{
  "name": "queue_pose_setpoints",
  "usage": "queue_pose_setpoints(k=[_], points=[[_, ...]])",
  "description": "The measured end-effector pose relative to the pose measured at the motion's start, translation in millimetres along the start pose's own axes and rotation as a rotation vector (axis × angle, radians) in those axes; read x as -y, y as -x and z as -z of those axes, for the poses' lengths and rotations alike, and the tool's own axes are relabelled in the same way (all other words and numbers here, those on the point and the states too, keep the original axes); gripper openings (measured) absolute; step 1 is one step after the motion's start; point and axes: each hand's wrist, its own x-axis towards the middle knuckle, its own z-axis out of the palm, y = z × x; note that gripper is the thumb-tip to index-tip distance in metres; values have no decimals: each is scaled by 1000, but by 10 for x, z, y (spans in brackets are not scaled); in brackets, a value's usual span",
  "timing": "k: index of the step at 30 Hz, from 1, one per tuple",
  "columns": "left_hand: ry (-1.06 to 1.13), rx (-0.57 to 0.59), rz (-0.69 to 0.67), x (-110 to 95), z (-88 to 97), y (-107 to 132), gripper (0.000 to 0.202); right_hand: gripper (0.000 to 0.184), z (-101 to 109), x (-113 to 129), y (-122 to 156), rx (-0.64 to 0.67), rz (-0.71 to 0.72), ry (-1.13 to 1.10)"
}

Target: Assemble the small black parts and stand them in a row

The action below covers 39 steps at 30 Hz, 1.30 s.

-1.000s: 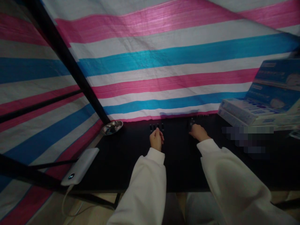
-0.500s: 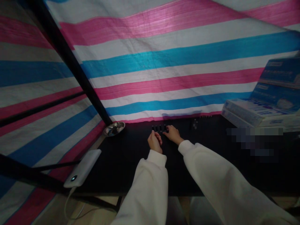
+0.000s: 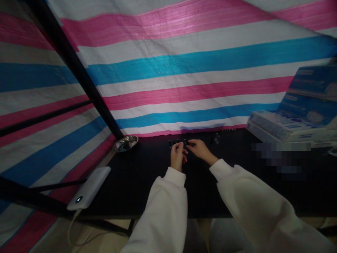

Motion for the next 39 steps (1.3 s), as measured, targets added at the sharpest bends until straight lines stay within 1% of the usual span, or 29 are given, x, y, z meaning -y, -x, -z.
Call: queue_pose_setpoints(k=[2,4,7,9,11,13,16,18,20,23,26,28,30,33,39], points=[[-53,43,-8,-5,-27,12,52,23,100,42,117,-40,57,34],[-98,86,-29,0,-42,19,53,25,171,69,227,-76,100,108],[-168,153,-61,29,-41,18,43,28,225,79,353,-93,140,216],[-200,176,-87,54,-34,11,37,31,238,76,406,-89,170,250],[-208,180,-121,74,-26,1,33,34,244,71,438,-86,209,248],[-199,180,-150,85,-21,-8,32,40,251,67,452,-126,230,207],[-185,193,-178,89,-13,-15,31,46,263,53,453,-256,173,81],[-185,217,-188,85,-11,-11,31,39,266,34,448,-301,80,-27],[-185,243,-195,78,-13,-2,30,32,259,7,442,-250,-20,-122],[-197,261,-202,69,-22,12,29,45,229,-31,426,-105,-125,-242],[-200,268,-194,71,-26,16,30,49,187,-50,400,-54,-190,-387],[-192,267,-185,78,-28,14,31,48,167,-50,383,-54,-209,-458],[-187,257,-180,86,-32,15,32,48,159,-41,374,-70,-209,-482],[-186,230,-177,86,-45,23,33,48,177,-10,377,-89,-201,-476],[-189,203,-177,54,-67,43,33,49,249,67,399,-89,-181,-444]])
